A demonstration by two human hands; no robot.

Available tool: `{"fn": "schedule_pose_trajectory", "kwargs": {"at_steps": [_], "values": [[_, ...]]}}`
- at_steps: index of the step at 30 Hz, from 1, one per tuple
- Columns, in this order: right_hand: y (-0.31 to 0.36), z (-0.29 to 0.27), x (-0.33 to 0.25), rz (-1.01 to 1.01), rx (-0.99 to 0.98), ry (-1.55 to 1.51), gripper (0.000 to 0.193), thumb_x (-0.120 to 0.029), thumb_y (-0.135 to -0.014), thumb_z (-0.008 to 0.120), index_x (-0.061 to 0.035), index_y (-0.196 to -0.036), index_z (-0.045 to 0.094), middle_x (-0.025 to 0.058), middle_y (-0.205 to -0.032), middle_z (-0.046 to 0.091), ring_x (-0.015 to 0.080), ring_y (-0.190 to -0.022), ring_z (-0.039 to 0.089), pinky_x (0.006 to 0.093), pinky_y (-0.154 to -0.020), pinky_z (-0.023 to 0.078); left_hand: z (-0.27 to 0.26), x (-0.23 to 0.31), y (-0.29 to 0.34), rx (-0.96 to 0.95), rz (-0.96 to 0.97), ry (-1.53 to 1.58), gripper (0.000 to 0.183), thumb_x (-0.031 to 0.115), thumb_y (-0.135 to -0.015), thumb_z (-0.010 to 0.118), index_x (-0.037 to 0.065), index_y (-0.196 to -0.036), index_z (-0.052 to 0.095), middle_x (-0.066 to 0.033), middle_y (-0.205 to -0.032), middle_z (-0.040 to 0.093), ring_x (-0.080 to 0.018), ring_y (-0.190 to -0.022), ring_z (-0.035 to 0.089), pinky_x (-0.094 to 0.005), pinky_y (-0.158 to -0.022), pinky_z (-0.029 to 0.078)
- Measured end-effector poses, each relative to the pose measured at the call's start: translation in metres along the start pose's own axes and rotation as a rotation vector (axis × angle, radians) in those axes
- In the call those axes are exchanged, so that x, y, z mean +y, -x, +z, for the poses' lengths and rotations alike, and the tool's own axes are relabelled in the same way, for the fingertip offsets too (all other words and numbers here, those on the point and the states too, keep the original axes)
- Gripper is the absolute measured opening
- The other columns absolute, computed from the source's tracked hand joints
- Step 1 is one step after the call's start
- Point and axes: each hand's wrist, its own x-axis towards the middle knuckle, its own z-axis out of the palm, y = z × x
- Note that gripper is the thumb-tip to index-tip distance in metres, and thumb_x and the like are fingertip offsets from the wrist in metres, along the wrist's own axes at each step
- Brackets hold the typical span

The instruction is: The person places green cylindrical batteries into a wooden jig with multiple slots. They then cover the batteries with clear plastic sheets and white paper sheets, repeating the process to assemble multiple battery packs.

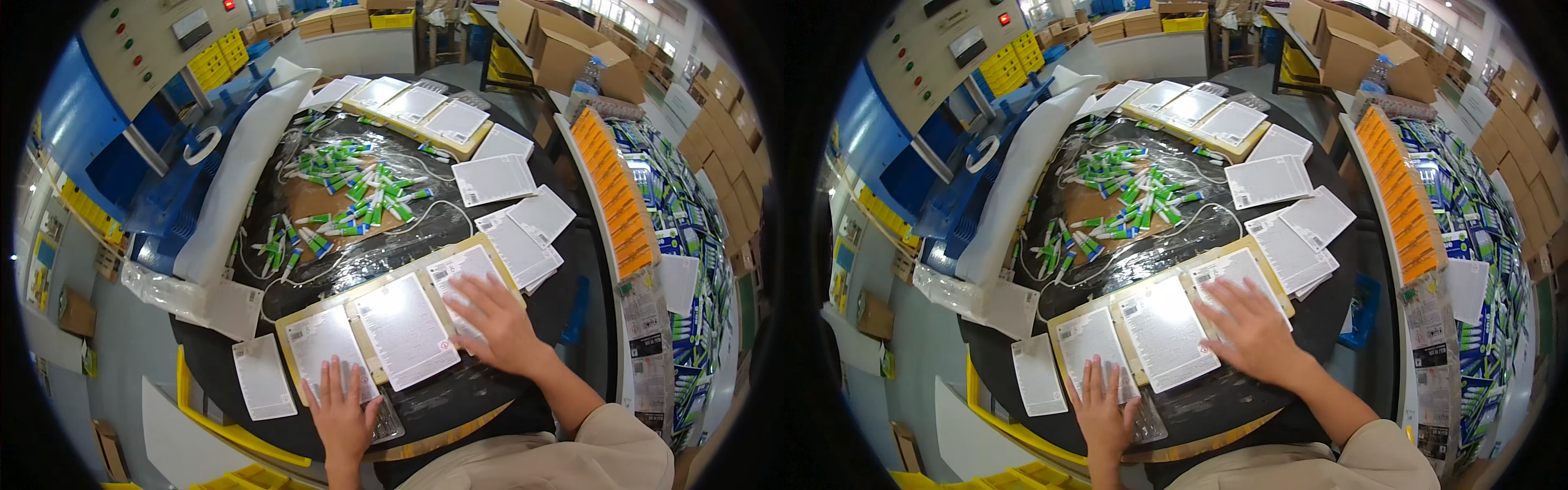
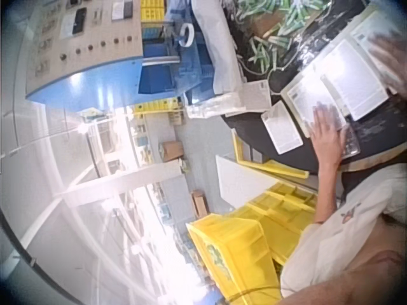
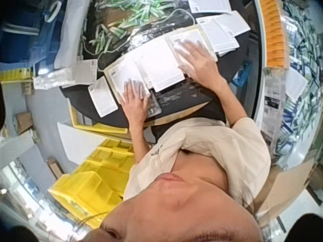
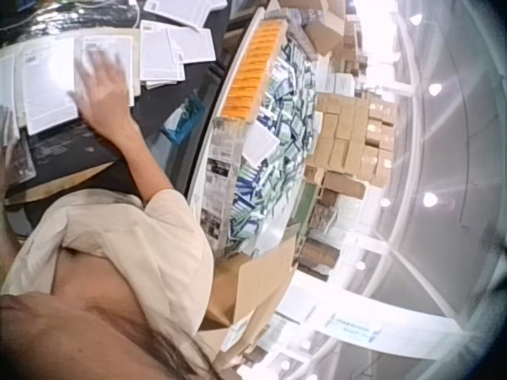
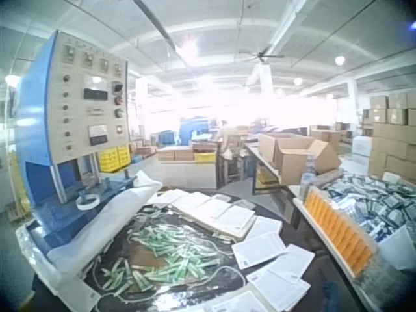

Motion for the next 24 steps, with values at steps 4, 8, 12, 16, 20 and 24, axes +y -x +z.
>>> {"fn": "schedule_pose_trajectory", "kwargs": {"at_steps": [4, 8, 12, 16, 20, 24], "values": [[0.001, 0.028, 0.039, 0.062, -0.267, 0.204, 0.061, -0.048, -0.099, 0.06, -0.0223, -0.153, 0.05, 0.0166, -0.162, 0.04, 0.0355, -0.153, 0.032, 0.0593, -0.123, 0.023, 0.025, 0.052, -0.02, -0.037, 0.306, 0.058, 0.071, 0.046, -0.091, 0.071, 0.021, -0.154, 0.048, -0.019, -0.163, 0.036, -0.0359, -0.151, 0.034, -0.0655, -0.123, 0.015], [0.006, 0.047, 0.061, 0.038, -0.232, 0.192, 0.057, -0.045, -0.1, 0.058, -0.027, -0.154, 0.049, 0.0185, -0.163, 0.036, 0.0378, -0.153, 0.03, 0.0637, -0.122, 0.021, 0.045, 0.066, -0.04, -0.08, 0.291, 0.004, 0.073, 0.051, -0.093, 0.067, 0.023, -0.156, 0.045, -0.0204, -0.163, 0.036, -0.0353, -0.151, 0.034, -0.0661, -0.121, 0.021], [-0.003, 0.059, 0.053, 0.064, -0.118, 0.154, 0.058, -0.045, -0.099, 0.059, -0.0238, -0.153, 0.051, 0.0216, -0.163, 0.036, 0.0418, -0.152, 0.031, 0.0654, -0.122, 0.02, 0.044, 0.064, -0.041, -0.081, 0.222, -0.095, 0.067, 0.05, -0.093, 0.067, 0.025, -0.153, 0.05, -0.0216, -0.16, 0.04, -0.0363, -0.149, 0.038, -0.0664, -0.118, 0.026], [-0.007, 0.067, 0.044, 0.117, -0.079, 0.134, 0.062, -0.049, -0.098, 0.06, -0.0199, -0.152, 0.052, 0.0246, -0.162, 0.035, 0.0452, -0.152, 0.029, 0.0687, -0.12, 0.019, 0.036, 0.057, -0.042, -0.04, 0.204, -0.205, 0.059, 0.045, -0.093, 0.069, 0.023, -0.147, 0.057, -0.023, -0.155, 0.046, -0.0393, -0.144, 0.043, -0.0672, -0.117, 0.026], [-0.006, 0.071, 0.047, 0.097, -0.073, 0.12, 0.063, -0.052, -0.099, 0.057, -0.0205, -0.153, 0.051, 0.0246, -0.161, 0.036, 0.0443, -0.152, 0.028, 0.0699, -0.12, 0.017, 0.034, 0.052, -0.042, -0.051, 0.218, -0.217, 0.06, 0.046, -0.094, 0.068, 0.021, -0.147, 0.056, -0.0252, -0.153, 0.046, -0.0444, -0.143, 0.042, -0.0669, -0.118, 0.025], [-0.019, 0.074, 0.042, 0.142, -0.124, 0.206, 0.062, -0.053, -0.101, 0.053, -0.021, -0.154, 0.05, 0.0234, -0.162, 0.036, 0.0442, -0.152, 0.028, 0.0714, -0.119, 0.016, 0.042, 0.066, -0.053, -0.045, 0.151, -0.193, 0.066, 0.051, -0.095, 0.065, 0.016, -0.15, 0.053, -0.028, -0.156, 0.043, -0.0476, -0.146, 0.038, -0.0673, -0.119, 0.022]]}}
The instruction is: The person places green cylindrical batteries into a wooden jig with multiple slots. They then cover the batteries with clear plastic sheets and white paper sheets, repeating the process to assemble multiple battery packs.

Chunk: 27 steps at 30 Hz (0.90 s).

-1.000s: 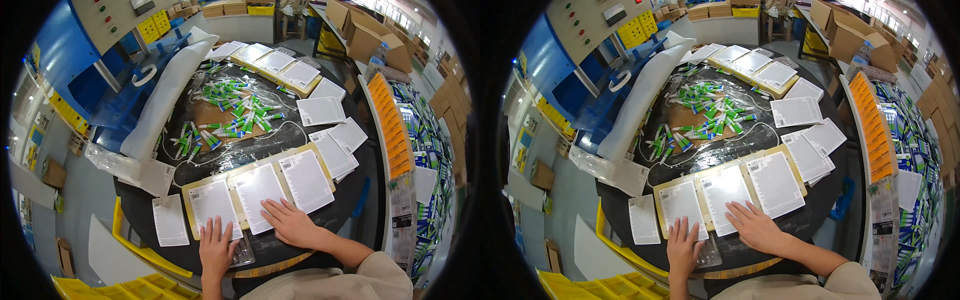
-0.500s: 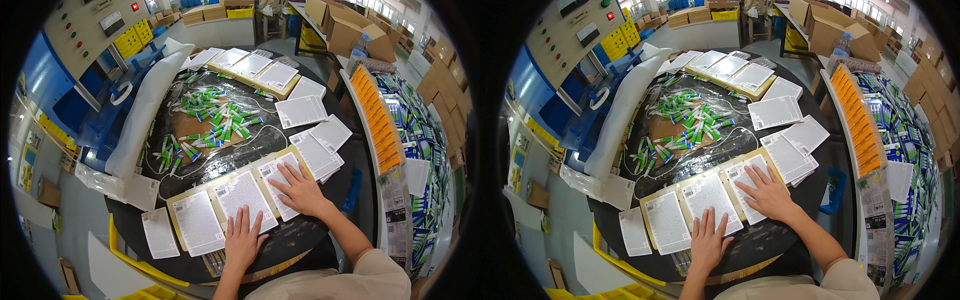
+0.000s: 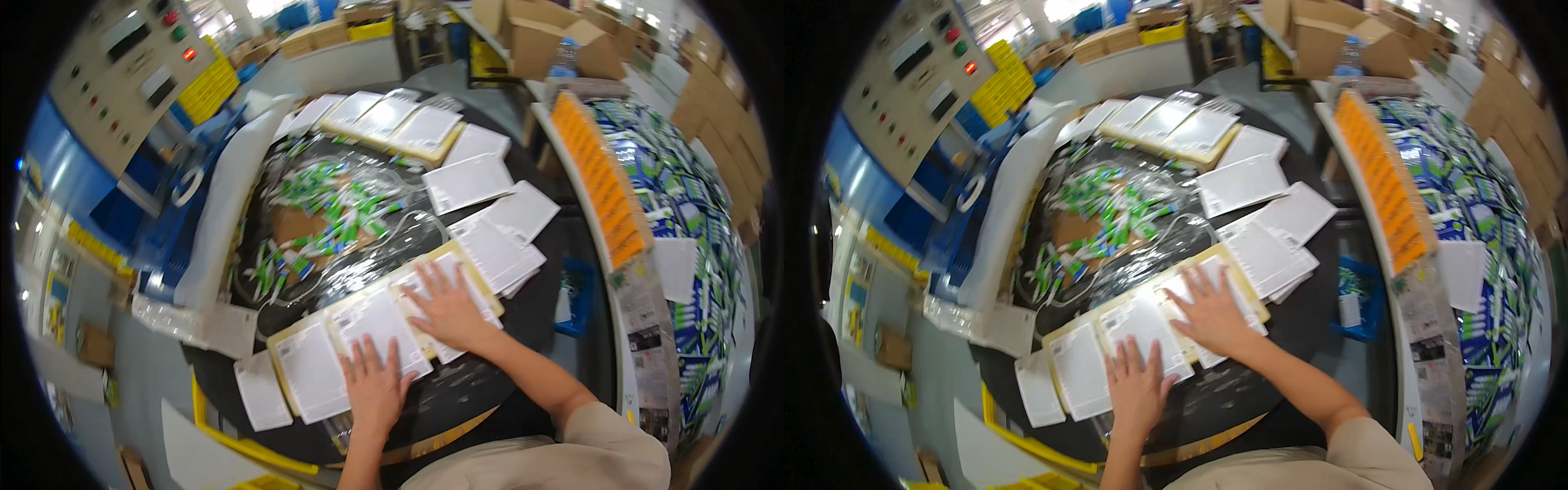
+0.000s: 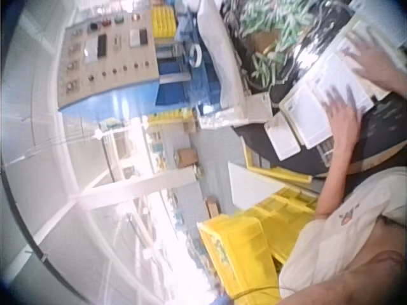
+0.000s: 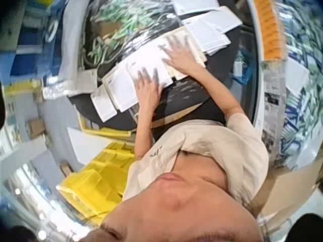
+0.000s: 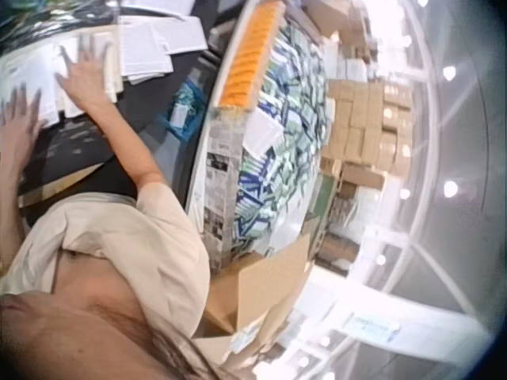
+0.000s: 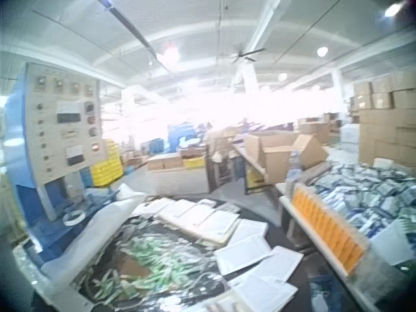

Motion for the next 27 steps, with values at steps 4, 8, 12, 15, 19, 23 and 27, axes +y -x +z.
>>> {"fn": "schedule_pose_trajectory", "kwargs": {"at_steps": [4, 8, 12, 15, 19, 23, 27], "values": [[-0.002, -0.019, 0.022, -0.042, 0.195, -0.093, 0.065, -0.053, -0.099, 0.057, -0.0151, -0.151, 0.051, 0.0205, -0.161, 0.04, 0.0388, -0.151, 0.033, 0.0674, -0.119, 0.023, -0.006, 0.004, -0.016, -0.075, -0.031, -0.001, 0.072, 0.055, -0.095, 0.063, 0.014, -0.153, 0.049, -0.0308, -0.157, 0.039, -0.0504, -0.148, 0.033, -0.0671, -0.121, 0.017], [0.026, -0.048, 0.123, 0.383, 0.618, -0.212, 0.039, -0.02, -0.093, 0.068, -0.0103, -0.131, 0.066, 0.0183, -0.146, 0.053, 0.0383, -0.134, 0.052, 0.0488, -0.11, 0.044, -0.022, -0.015, -0.012, 0.032, -0.03, 0.129, 0.072, 0.047, -0.096, 0.066, 0.012, -0.154, 0.046, -0.0242, -0.161, 0.036, -0.0418, -0.151, 0.033, -0.0653, -0.123, 0.015], [0.053, -0.034, 0.207, 0.719, 0.344, 0.084, 0.047, 0.001, -0.085, 0.061, -0.0118, -0.13, 0.068, 0.0177, -0.13, 0.059, 0.0386, -0.122, 0.057, 0.0444, -0.095, 0.054, -0.032, -0.031, 0.007, 0.13, -0.086, 0.304, 0.066, 0.028, -0.092, 0.073, 0.005, -0.149, 0.048, -0.0216, -0.157, 0.04, -0.0384, -0.147, 0.038, -0.0653, -0.123, 0.014], [0.042, -0.021, 0.227, 0.386, 0.318, 0.16, 0.029, -0.007, -0.088, 0.061, -0.0117, -0.112, 0.076, 0.0162, -0.118, 0.064, 0.0352, -0.113, 0.061, 0.0459, -0.089, 0.055, -0.035, -0.036, 0.023, 0.122, -0.102, 0.285, 0.056, 0.02, -0.092, 0.071, 0.005, -0.143, 0.053, -0.0205, -0.153, 0.045, -0.0379, -0.143, 0.042, -0.0652, -0.122, 0.017], [0.001, -0.018, 0.209, 0.159, 0.222, 0.27, 0.014, -0.009, -0.083, 0.065, -0.0085, -0.093, 0.074, 0.0098, -0.1, 0.067, 0.0285, -0.102, 0.064, 0.0423, -0.083, 0.054, -0.036, -0.039, 0.036, 0.17, -0.121, 0.281, 0.05, 0.021, -0.093, 0.071, 0.006, -0.138, 0.057, -0.0194, -0.149, 0.049, -0.0376, -0.138, 0.047, -0.0675, -0.119, 0.02], [-0.017, -0.028, 0.183, 0.138, 0.089, 0.036, 0.034, -0.011, -0.077, 0.079, -0.0045, -0.11, 0.074, 0.0177, -0.128, 0.065, 0.0355, -0.119, 0.061, 0.043, -0.099, 0.051, -0.036, -0.035, 0.044, 0.191, -0.129, 0.274, 0.046, 0.021, -0.093, 0.071, 0.007, -0.136, 0.06, -0.0178, -0.147, 0.05, -0.0361, -0.135, 0.05, -0.0665, -0.119, 0.021], [0.013, -0.04, 0.202, 0.073, -0.002, -0.594, 0.059, -0.013, -0.077, 0.083, -0.0051, -0.133, 0.067, 0.0227, -0.152, 0.052, 0.0394, -0.138, 0.052, 0.041, -0.116, 0.041, -0.038, -0.046, 0.065, 0.281, -0.207, 0.282, 0.041, 0.018, -0.093, 0.071, 0.006, -0.132, 0.062, -0.0158, -0.143, 0.056, -0.0337, -0.131, 0.054, -0.0637, -0.118, 0.027]]}}
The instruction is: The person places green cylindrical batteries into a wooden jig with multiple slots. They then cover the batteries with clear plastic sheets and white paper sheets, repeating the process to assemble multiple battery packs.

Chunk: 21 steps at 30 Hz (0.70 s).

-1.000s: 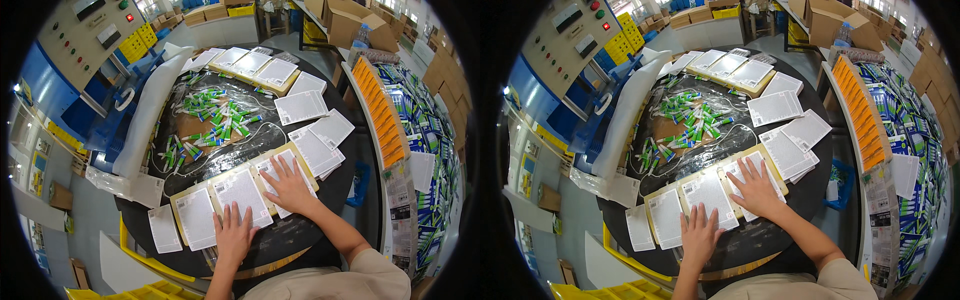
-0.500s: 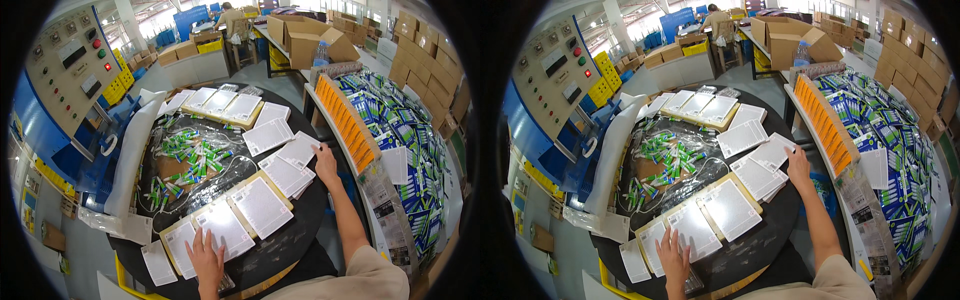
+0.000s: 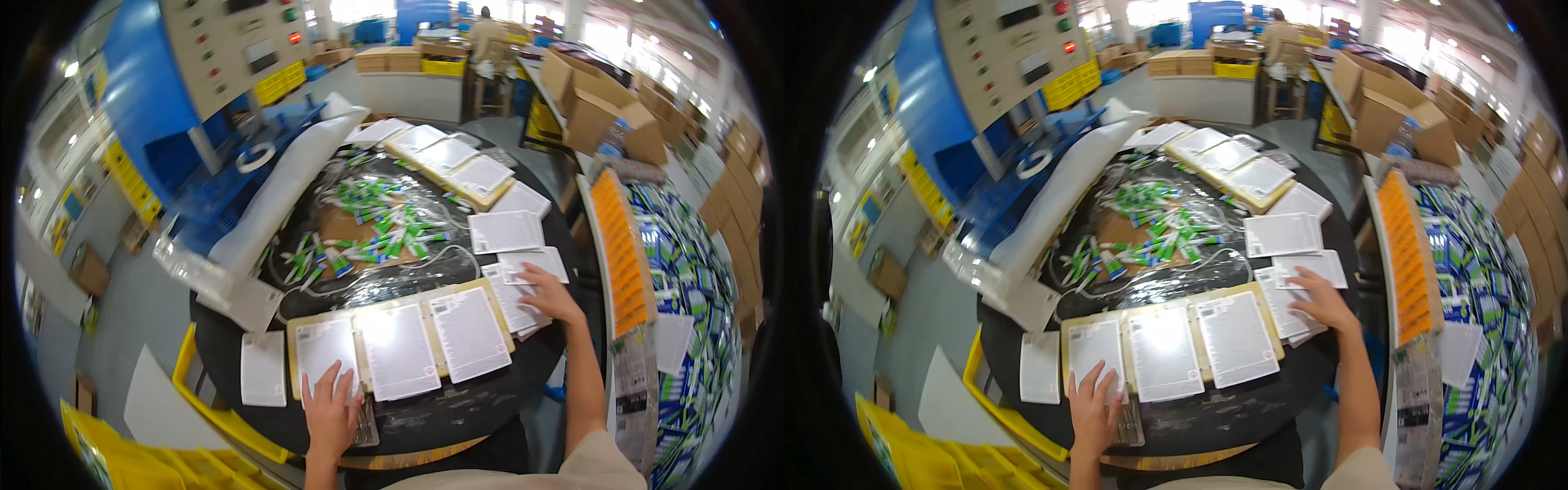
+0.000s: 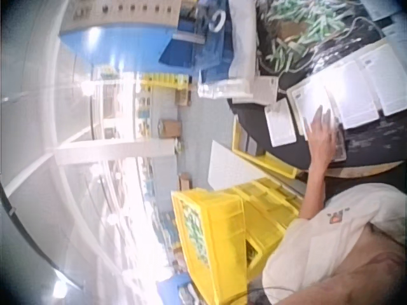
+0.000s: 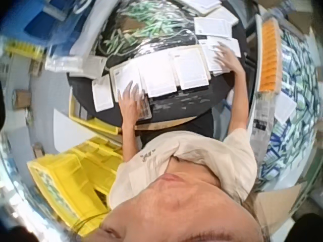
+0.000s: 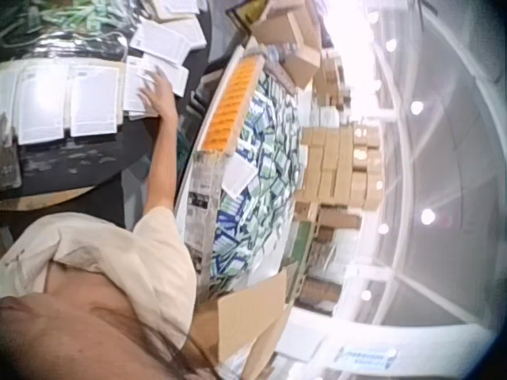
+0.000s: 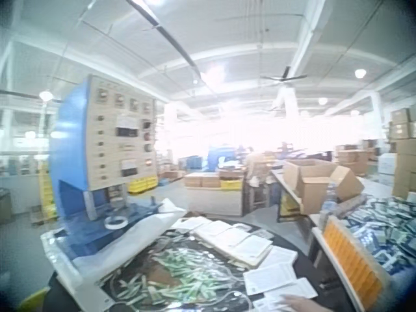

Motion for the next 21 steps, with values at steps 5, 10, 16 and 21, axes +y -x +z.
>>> {"fn": "schedule_pose_trajectory", "kwargs": {"at_steps": [5, 10, 16, 21], "values": [[0.057, -0.037, 0.107, 0.335, 0.89, 0.357, 0.035, -0.024, -0.099, 0.067, 0.0004, -0.123, 0.069, 0.0193, -0.131, 0.066, 0.0387, -0.117, 0.063, 0.0439, -0.105, 0.047, -0.015, -0.042, 0.037, 0.538, -0.343, 0.237, 0.024, 0.016, -0.107, 0.051, 0.003, -0.112, 0.07, -0.0165, -0.111, 0.071, -0.0339, -0.104, 0.066, -0.0455, -0.106, 0.045], [0.044, -0.032, 0.224, 0.811, 0.847, 0.212, 0.062, -0.044, -0.098, 0.065, 0.0049, -0.136, 0.06, 0.0274, -0.137, 0.059, 0.0442, -0.127, 0.056, 0.049, -0.109, 0.043, 0.001, -0.083, 0.098, 1.162, -0.874, 0.713, 0.037, 0.03, -0.112, 0.044, 0.001, -0.099, 0.063, -0.0042, -0.091, 0.06, -0.0148, -0.084, 0.056, -0.0299, -0.081, 0.046], [0.045, -0.003, 0.261, 0.98, 0.841, -0.84, 0.037, -0.035, -0.1, 0.066, -0.006, -0.124, 0.07, 0.0118, -0.109, 0.075, 0.0269, -0.102, 0.071, 0.0406, -0.087, 0.057, 0.047, -0.121, 0.171, 1.362, -1.278, 0.847, 0.026, 0.027, -0.105, 0.048, 0.005, -0.104, 0.062, -0.002, -0.089, 0.054, -0.0137, -0.078, 0.05, -0.0294, -0.071, 0.042], [0.065, 0.01, 0.238, 0.723, 0.797, -1.207, 0.034, -0.028, -0.095, 0.076, 0.0009, -0.114, 0.072, 0.0145, -0.109, 0.076, 0.0303, -0.094, 0.073, 0.0456, -0.084, 0.059, 0.095, -0.132, 0.197, 1.271, -1.529, 1.187, 0.027, 0.034, -0.102, 0.052, 0.009, -0.106, 0.064, 0.0023, -0.079, 0.052, -0.0104, -0.064, 0.045, -0.0254, -0.062, 0.038]]}}
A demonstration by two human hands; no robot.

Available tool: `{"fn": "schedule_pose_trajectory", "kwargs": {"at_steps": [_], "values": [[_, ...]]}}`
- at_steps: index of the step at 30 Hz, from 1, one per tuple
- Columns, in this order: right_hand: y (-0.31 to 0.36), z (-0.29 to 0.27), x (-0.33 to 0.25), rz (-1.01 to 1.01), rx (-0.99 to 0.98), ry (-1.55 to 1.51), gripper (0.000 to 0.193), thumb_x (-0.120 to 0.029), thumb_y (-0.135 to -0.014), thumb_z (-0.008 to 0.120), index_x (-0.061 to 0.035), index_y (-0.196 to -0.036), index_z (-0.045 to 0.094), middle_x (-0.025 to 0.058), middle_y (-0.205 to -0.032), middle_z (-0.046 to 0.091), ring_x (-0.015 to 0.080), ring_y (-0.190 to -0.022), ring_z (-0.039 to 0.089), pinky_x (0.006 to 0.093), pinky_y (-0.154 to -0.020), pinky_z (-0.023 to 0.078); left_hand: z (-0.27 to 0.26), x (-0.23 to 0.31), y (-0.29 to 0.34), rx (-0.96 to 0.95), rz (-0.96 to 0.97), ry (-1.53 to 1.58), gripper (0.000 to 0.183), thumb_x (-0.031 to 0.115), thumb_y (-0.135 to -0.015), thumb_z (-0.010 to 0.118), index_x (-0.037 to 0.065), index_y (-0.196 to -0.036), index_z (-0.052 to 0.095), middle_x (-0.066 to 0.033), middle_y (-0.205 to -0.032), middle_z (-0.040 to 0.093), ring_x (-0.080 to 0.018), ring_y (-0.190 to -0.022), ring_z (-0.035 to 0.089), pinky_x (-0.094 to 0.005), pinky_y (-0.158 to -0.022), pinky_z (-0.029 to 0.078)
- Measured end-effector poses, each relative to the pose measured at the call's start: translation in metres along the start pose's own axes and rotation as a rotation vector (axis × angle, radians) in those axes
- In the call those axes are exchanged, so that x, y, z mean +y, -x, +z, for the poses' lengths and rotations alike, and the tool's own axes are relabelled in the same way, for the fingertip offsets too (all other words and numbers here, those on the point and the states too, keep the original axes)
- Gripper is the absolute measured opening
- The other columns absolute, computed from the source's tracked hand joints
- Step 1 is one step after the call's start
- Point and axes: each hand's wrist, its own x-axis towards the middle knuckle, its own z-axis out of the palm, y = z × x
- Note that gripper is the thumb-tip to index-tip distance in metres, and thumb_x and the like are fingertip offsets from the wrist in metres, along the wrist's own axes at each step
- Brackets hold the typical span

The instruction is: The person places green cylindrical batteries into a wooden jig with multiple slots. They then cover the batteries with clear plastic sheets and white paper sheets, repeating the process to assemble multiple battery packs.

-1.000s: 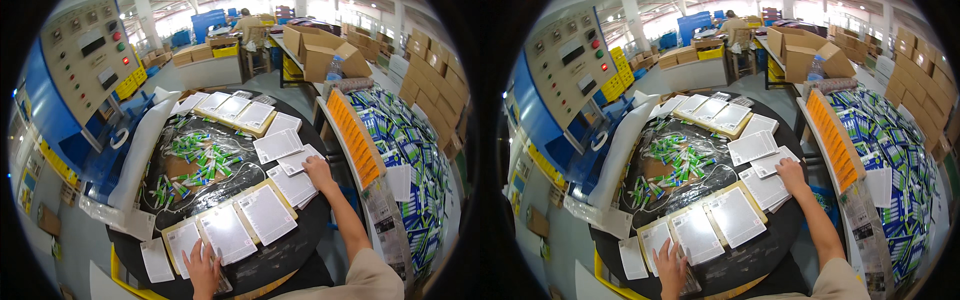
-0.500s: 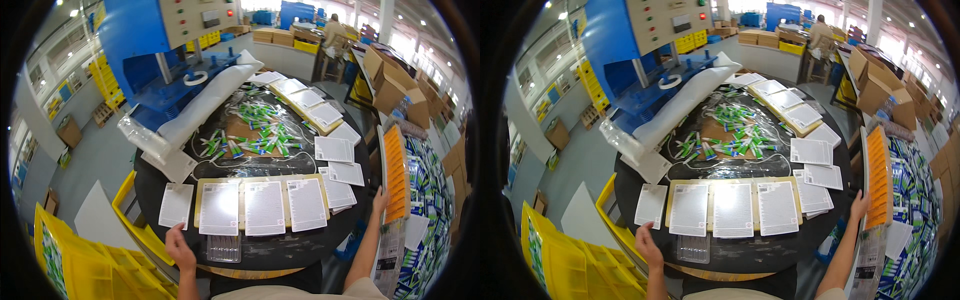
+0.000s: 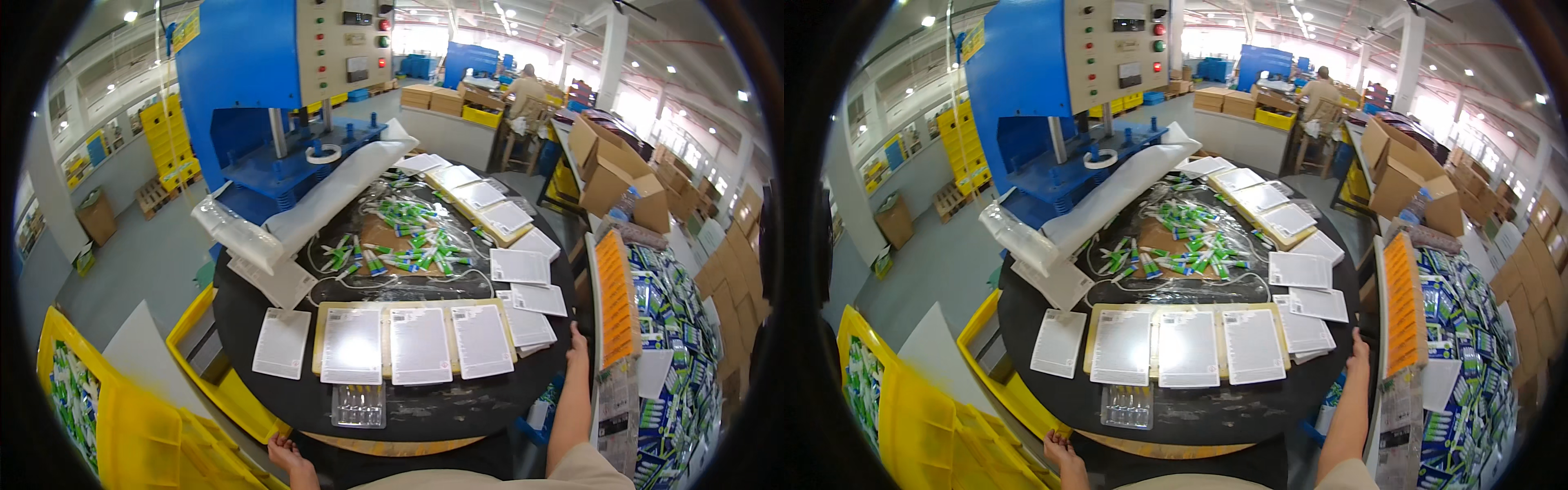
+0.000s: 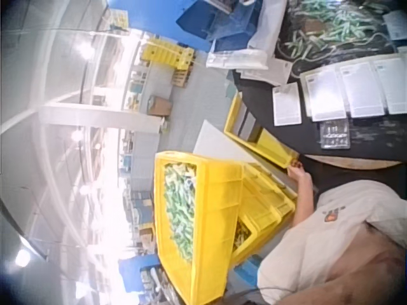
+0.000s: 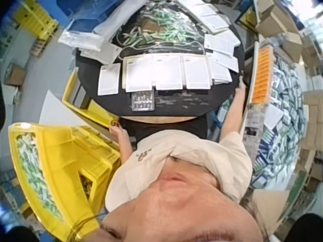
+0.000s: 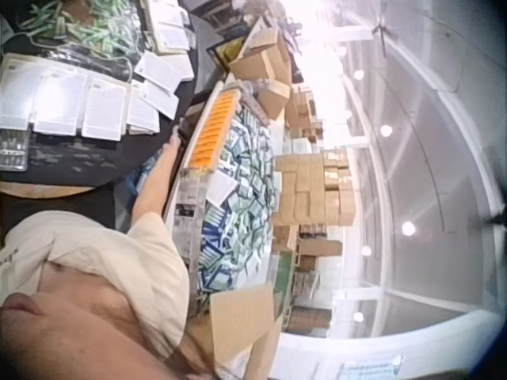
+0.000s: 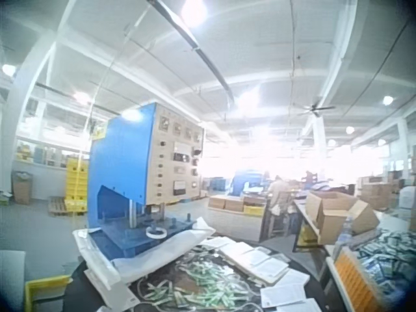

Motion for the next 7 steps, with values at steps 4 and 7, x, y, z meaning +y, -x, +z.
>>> {"fn": "schedule_pose_trajectory", "kwargs": {"at_steps": [4, 7], "values": [[0.028, 0.021, -0.001, -0.017, 0.178, 0.092, 0.042, -0.029, -0.097, 0.075, 0.0087, -0.114, 0.068, 0.0182, -0.113, 0.074, 0.0328, -0.091, 0.071, 0.047, -0.083, 0.058, -0.01, -0.023, -0.006, -0.073, -0.069, 0.006, 0.032, 0.038, -0.104, 0.049, 0.011, -0.107, 0.065, 0.0022, -0.08, 0.054, -0.0116, -0.067, 0.048, -0.0264, -0.064, 0.04], [0.064, 0.025, 0.012, -0.034, 0.284, 0.016, 0.046, -0.027, -0.097, 0.075, 0.012, -0.117, 0.064, 0.0198, -0.116, 0.072, 0.0352, -0.093, 0.071, 0.0502, -0.084, 0.058, -0.013, -0.04, -0.007, -0.077, -0.137, -0.006, 0.049, 0.054, -0.103, 0.045, 0.01, -0.112, 0.065, 0.0001, -0.085, 0.056, -0.0151, -0.077, 0.051, -0.0312, -0.072, 0.044]]}}
